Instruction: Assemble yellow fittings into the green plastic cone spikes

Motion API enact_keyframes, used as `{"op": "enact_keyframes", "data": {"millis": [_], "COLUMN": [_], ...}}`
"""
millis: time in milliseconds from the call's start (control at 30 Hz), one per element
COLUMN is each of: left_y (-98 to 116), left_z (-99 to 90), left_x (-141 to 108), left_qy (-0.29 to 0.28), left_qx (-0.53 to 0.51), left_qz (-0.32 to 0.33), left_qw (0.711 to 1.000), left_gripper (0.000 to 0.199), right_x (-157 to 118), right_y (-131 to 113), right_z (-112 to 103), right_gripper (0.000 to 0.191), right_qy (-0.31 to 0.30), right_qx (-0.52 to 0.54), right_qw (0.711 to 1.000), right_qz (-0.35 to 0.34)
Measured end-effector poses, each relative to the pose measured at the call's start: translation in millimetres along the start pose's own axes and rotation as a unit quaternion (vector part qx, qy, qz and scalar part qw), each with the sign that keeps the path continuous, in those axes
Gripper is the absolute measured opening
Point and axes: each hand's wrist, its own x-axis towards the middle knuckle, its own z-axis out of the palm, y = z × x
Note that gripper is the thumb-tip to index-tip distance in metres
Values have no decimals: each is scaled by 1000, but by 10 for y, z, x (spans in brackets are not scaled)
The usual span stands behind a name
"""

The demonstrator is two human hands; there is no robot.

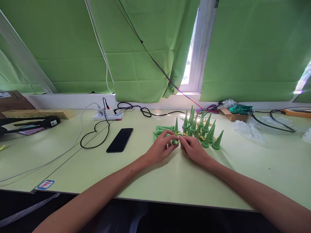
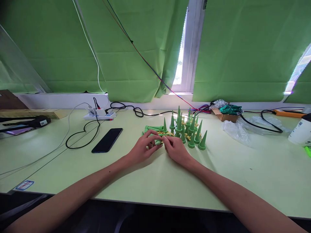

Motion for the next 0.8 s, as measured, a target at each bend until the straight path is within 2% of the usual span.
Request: {"op": "enact_keyframes", "data": {"millis": [167, 300, 400, 500, 667, 800], "left_y": [17, 1, -16, -19, 21, 34], "left_z": [1, 8, 4, -3, -7, -15], "left_x": [21, 66, 106, 125, 111, 110], "left_qy": [39, 48, 28, -8, -77, -99], "left_qx": [-45, -185, -307, -381, -441, -461], "left_qz": [-58, -153, -210, -235, -257, -271], "left_qw": [997, 970, 928, 894, 856, 839], "left_gripper": [29, 34, 40, 43, 43, 44], "right_x": [-1, -3, -6, -8, -13, -16], "right_y": [10, 13, 17, 20, 15, 27], "right_z": [-4, -8, -7, -4, -3, -3], "right_gripper": [50, 48, 47, 46, 44, 43], "right_qy": [26, 46, 39, 28, 11, 8], "right_qx": [15, 32, 48, 54, 60, 60], "right_qw": [1000, 998, 998, 998, 998, 998], "right_qz": [3, 8, 12, 7, -2, -18]}}
